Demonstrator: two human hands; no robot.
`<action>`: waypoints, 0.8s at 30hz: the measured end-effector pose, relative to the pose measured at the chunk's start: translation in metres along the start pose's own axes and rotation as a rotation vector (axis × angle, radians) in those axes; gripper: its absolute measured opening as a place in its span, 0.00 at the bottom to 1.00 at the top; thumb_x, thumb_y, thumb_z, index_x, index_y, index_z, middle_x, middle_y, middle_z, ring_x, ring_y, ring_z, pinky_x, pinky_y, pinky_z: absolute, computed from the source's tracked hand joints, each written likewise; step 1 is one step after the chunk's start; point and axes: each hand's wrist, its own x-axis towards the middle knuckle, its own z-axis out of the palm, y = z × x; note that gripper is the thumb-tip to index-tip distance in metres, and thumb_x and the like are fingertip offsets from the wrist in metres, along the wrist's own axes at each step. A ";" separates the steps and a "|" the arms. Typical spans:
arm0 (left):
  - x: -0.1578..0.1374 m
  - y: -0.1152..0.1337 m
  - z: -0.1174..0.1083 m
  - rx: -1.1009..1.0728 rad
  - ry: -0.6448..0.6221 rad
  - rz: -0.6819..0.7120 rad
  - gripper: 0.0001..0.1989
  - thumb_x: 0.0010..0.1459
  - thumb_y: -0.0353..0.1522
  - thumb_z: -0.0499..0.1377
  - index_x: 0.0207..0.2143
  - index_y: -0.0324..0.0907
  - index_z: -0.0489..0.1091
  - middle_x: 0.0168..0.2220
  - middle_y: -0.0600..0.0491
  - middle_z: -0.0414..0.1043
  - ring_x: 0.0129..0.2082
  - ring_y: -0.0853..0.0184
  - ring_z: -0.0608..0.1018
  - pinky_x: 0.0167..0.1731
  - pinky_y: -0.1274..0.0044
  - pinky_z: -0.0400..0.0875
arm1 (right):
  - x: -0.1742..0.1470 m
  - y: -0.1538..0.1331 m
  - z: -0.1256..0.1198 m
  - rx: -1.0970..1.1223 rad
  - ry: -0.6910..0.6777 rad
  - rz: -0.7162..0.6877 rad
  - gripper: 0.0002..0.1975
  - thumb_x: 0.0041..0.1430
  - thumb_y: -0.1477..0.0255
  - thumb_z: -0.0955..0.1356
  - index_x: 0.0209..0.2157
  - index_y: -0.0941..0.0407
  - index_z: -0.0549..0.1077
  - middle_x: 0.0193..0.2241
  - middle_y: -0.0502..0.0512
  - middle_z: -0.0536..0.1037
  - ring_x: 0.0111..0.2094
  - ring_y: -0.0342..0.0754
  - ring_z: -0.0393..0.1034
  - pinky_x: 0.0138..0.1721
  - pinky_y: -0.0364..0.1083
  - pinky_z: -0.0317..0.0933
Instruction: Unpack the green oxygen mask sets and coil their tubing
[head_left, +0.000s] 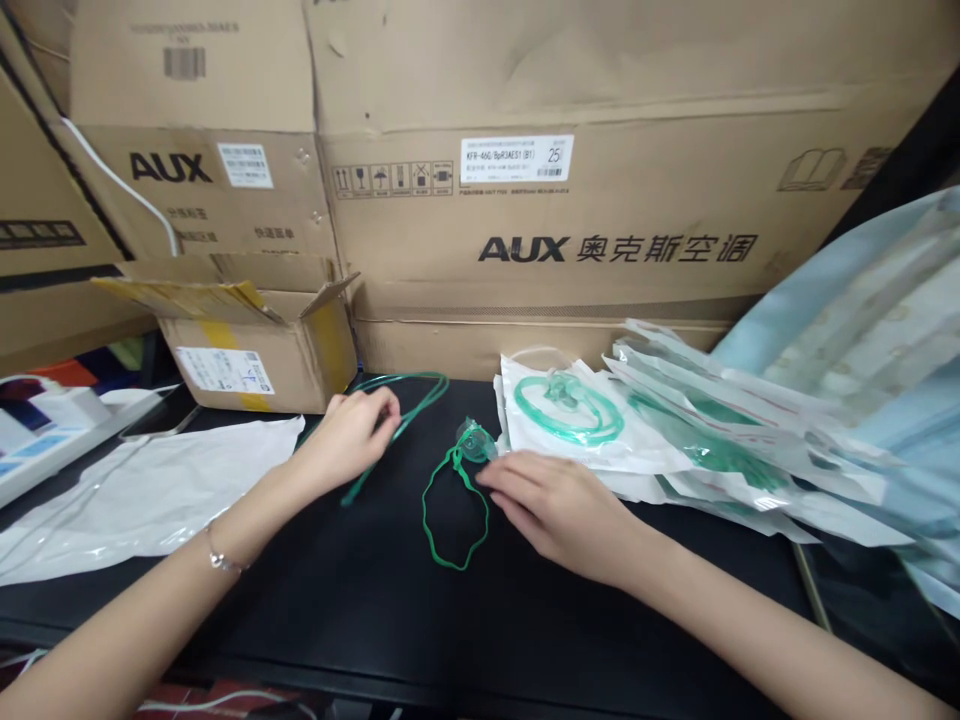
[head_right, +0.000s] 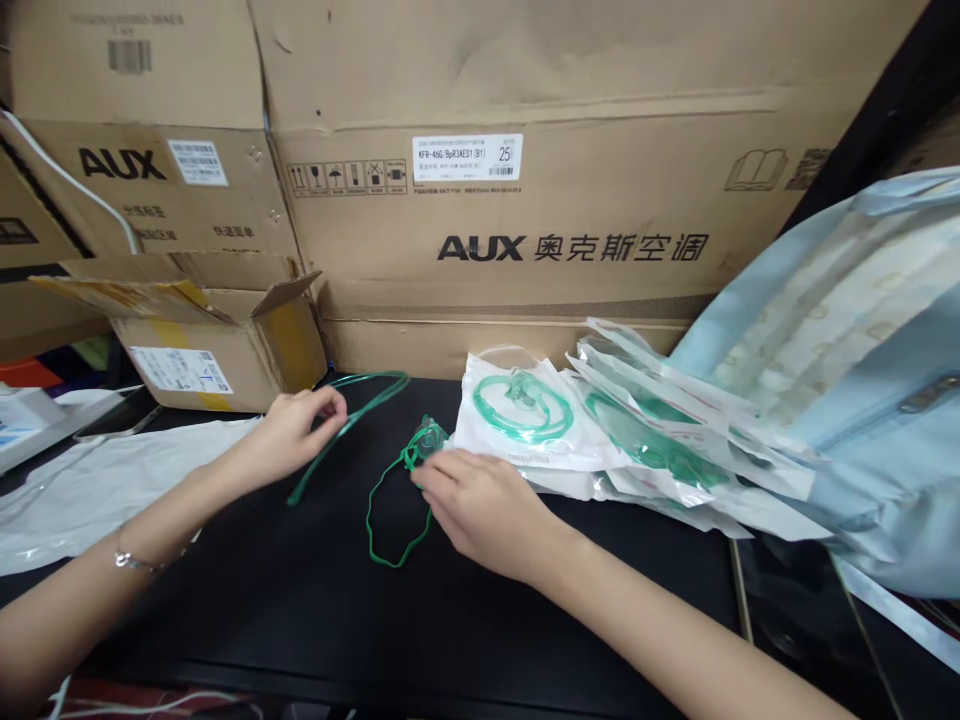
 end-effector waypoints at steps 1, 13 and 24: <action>0.005 0.004 -0.008 -0.071 0.027 0.000 0.07 0.57 0.32 0.47 0.30 0.41 0.62 0.27 0.54 0.68 0.29 0.65 0.70 0.33 0.73 0.61 | 0.011 -0.002 -0.005 0.036 0.071 0.016 0.13 0.60 0.75 0.58 0.44 0.59 0.68 0.41 0.58 0.73 0.43 0.48 0.67 0.43 0.48 0.63; 0.010 0.020 -0.015 -0.835 -0.101 -0.071 0.11 0.50 0.37 0.59 0.32 0.38 0.66 0.29 0.53 0.71 0.30 0.70 0.73 0.32 0.77 0.68 | 0.093 0.015 0.020 0.311 0.036 0.183 0.10 0.55 0.69 0.66 0.37 0.59 0.74 0.27 0.53 0.74 0.28 0.44 0.68 0.32 0.42 0.59; -0.036 0.009 -0.038 -0.535 -0.059 0.102 0.04 0.52 0.34 0.58 0.30 0.43 0.69 0.30 0.55 0.71 0.30 0.70 0.74 0.30 0.79 0.69 | 0.058 0.008 -0.056 0.233 0.578 0.149 0.12 0.58 0.65 0.63 0.37 0.53 0.76 0.25 0.50 0.64 0.27 0.42 0.59 0.30 0.43 0.56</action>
